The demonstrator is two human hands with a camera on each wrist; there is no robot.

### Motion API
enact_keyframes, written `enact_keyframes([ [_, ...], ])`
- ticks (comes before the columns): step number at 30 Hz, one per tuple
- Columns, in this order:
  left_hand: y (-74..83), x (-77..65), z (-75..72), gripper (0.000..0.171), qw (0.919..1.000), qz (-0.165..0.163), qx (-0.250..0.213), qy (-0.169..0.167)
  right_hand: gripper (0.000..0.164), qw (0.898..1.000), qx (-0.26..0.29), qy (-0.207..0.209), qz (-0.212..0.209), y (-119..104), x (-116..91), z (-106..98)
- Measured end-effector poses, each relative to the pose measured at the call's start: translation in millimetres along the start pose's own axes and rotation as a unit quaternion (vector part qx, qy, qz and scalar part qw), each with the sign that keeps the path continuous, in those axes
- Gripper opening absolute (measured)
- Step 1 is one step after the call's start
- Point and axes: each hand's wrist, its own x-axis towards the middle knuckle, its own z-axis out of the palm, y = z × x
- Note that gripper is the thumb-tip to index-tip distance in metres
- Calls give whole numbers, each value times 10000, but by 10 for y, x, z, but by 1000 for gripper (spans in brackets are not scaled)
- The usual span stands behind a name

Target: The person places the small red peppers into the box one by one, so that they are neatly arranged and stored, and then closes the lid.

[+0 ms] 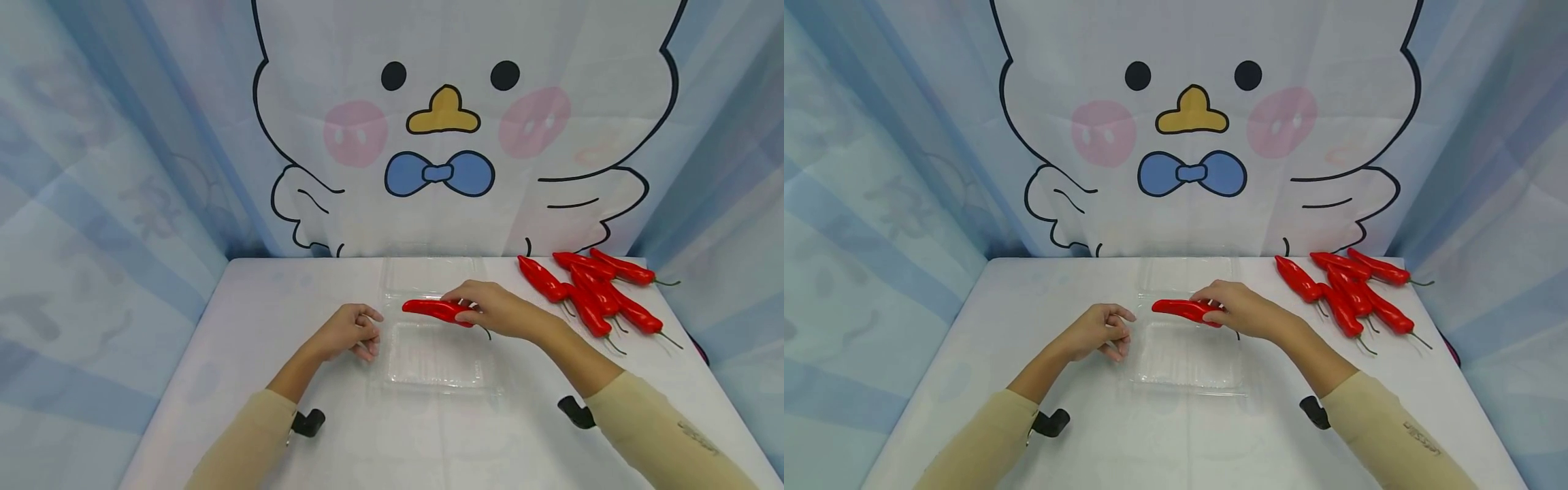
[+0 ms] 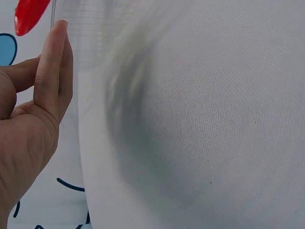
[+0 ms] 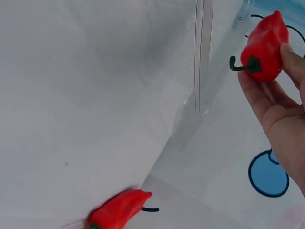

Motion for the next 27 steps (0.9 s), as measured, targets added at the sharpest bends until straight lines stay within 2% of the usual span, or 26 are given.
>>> enact_keyframes([
  [13,5,-14,9,34,10000,-66,36,46,41,9998,-145,-110,-46,44,123,244],
  [27,6,0,-13,34,10000,-96,-10,18,34,9988,-470,99,-56,134,121,413],
])
